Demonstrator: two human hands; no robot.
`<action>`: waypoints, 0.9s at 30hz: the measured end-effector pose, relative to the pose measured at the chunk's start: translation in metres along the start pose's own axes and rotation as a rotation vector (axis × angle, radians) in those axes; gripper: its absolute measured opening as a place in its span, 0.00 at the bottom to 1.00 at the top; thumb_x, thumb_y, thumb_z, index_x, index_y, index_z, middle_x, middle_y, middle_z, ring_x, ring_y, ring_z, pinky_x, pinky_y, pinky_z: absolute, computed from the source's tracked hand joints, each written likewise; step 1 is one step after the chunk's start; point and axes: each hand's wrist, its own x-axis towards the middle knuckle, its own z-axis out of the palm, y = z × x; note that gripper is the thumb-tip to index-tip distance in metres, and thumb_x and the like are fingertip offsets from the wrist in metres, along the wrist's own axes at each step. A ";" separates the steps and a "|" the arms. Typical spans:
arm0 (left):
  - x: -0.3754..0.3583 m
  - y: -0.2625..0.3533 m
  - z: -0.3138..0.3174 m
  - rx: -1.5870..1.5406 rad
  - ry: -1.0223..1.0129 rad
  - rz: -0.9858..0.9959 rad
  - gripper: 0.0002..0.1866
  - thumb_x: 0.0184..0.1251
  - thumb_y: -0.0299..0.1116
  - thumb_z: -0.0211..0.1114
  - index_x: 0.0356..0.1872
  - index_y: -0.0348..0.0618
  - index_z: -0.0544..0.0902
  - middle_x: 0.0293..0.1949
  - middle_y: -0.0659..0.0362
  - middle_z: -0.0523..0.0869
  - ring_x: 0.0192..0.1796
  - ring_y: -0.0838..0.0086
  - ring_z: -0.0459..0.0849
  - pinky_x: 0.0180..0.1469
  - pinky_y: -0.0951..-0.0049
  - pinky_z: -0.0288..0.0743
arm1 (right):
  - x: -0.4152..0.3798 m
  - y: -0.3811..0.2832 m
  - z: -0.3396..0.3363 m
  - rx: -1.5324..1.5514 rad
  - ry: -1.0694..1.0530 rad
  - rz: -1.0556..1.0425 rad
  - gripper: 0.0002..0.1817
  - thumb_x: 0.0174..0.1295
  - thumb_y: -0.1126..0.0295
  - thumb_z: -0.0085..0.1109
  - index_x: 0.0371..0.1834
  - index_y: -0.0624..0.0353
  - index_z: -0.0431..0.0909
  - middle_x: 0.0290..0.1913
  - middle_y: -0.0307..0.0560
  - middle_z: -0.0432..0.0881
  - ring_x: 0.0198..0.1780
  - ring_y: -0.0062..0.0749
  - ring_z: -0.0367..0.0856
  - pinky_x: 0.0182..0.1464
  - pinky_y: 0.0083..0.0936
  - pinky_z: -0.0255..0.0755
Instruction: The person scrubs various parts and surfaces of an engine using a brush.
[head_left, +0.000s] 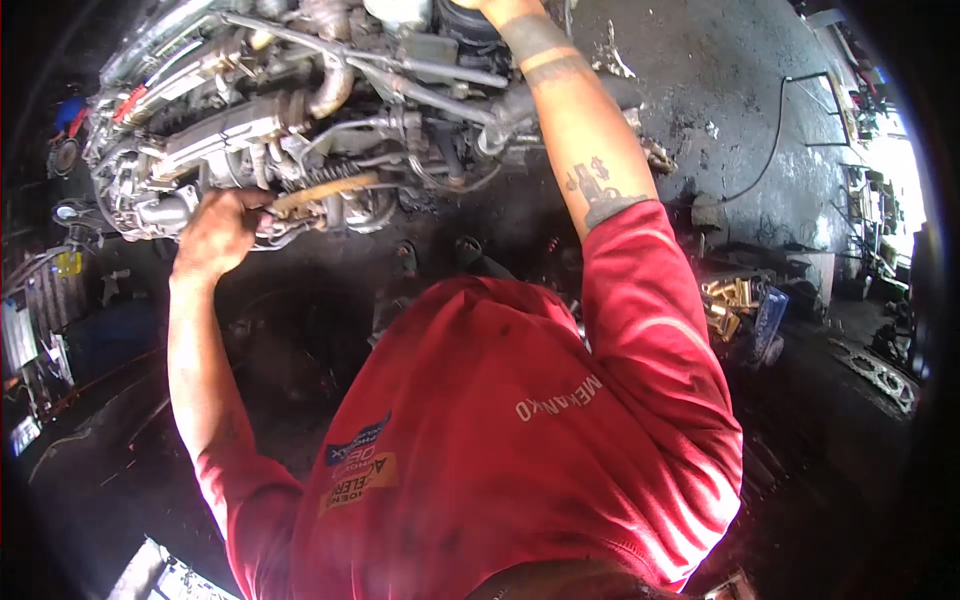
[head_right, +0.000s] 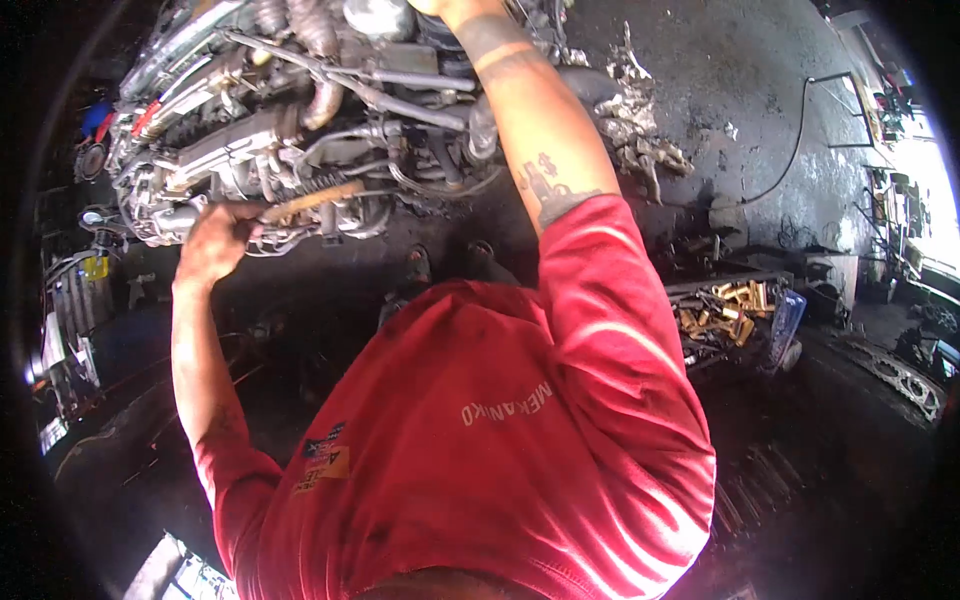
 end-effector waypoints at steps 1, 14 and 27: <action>-0.002 -0.016 0.005 -0.032 0.024 0.099 0.12 0.56 0.31 0.62 0.42 0.43 0.82 0.41 0.50 0.83 0.43 0.59 0.82 0.46 0.66 0.74 | -0.002 -0.003 -0.006 0.010 -0.052 0.018 0.28 0.55 0.49 0.45 0.46 0.63 0.77 0.50 0.57 0.77 0.55 0.44 0.73 0.58 0.33 0.63; 0.012 -0.070 0.113 0.101 0.507 0.092 0.15 0.55 0.49 0.62 0.28 0.47 0.81 0.21 0.54 0.81 0.27 0.59 0.82 0.30 0.62 0.74 | 0.016 0.001 0.021 -0.182 -0.016 0.080 0.31 0.50 0.47 0.49 0.49 0.61 0.74 0.51 0.53 0.77 0.58 0.43 0.70 0.60 0.35 0.60; 0.038 -0.066 0.130 -0.084 0.439 0.111 0.18 0.55 0.50 0.62 0.24 0.44 0.81 0.19 0.53 0.79 0.25 0.58 0.80 0.29 0.63 0.73 | 0.005 -0.005 0.011 -0.142 -0.028 0.085 0.31 0.50 0.47 0.51 0.51 0.60 0.73 0.51 0.62 0.75 0.56 0.50 0.70 0.58 0.39 0.63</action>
